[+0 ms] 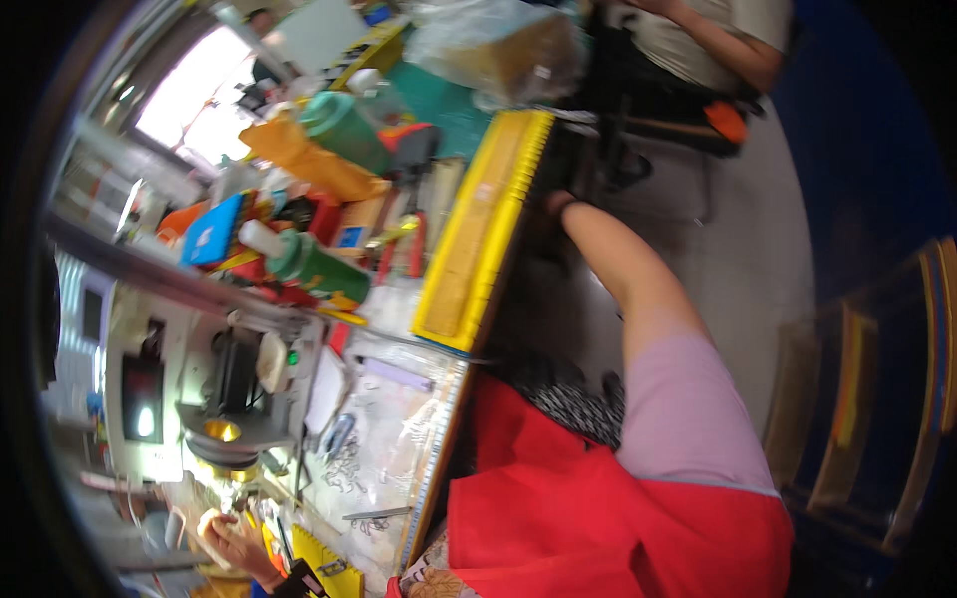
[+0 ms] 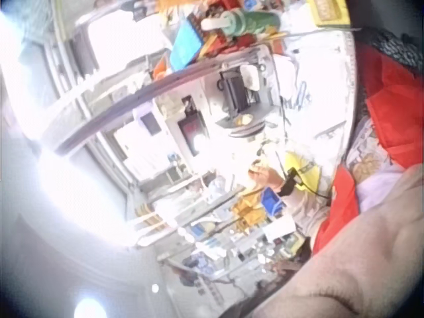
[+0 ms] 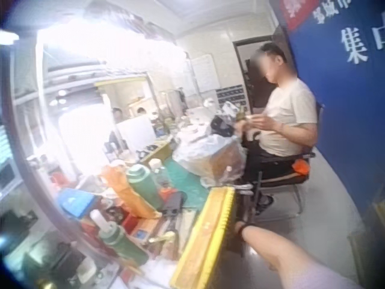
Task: Assembling small electronic or metal components using a machine, glue, and tweezers.
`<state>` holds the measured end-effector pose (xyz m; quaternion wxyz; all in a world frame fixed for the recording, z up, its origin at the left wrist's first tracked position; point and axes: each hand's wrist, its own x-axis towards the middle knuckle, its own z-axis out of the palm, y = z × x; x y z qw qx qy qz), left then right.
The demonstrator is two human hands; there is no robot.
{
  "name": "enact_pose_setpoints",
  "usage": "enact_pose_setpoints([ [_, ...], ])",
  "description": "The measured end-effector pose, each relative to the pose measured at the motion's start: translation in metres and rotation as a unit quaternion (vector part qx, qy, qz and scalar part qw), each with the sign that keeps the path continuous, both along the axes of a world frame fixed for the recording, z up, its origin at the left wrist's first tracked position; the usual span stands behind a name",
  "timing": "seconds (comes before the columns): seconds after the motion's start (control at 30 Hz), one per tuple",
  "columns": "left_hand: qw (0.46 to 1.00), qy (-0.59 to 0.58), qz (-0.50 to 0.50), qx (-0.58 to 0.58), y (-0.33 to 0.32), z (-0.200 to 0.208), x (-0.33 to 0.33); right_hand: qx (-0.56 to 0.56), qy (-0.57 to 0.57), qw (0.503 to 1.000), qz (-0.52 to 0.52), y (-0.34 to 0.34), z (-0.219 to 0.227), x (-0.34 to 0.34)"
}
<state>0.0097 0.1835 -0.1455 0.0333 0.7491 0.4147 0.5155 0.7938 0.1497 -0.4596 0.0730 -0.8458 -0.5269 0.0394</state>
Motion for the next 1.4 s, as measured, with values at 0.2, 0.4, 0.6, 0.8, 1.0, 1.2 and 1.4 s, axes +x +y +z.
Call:
enact_pose_setpoints([
  [0.2,0.997,0.041,-0.045,-0.042,-0.005,-0.004,0.01,0.081,-0.089,0.989,0.09,0.093,0.176,-0.053],
  [0.4,0.997,0.01,-0.056,-0.043,-0.007,-0.002,0.003,0.118,-0.114,0.978,0.129,0.136,0.206,-0.078],
  [0.6,0.996,0.032,-0.059,-0.052,-0.008,0.003,0.021,0.153,-0.114,0.962,0.198,0.203,0.209,-0.127],
  [0.8,0.997,-0.003,-0.061,-0.043,-0.013,-0.004,0.008,0.18,-0.1,0.946,0.25,0.26,0.197,-0.177],
  [1.0,0.995,0.004,-0.088,-0.043,-0.011,0.001,0.015,0.176,-0.095,0.942,0.27,0.287,0.165,-0.183],
  [1.2,0.996,0.01,-0.085,-0.037,-0.012,0.002,0.014,0.181,-0.088,0.941,0.272,0.298,0.152,-0.187],
  [1.4,0.994,0.005,-0.098,-0.048,-0.011,0.001,0.014,0.188,-0.084,0.942,0.263,0.294,0.145,-0.177],
])
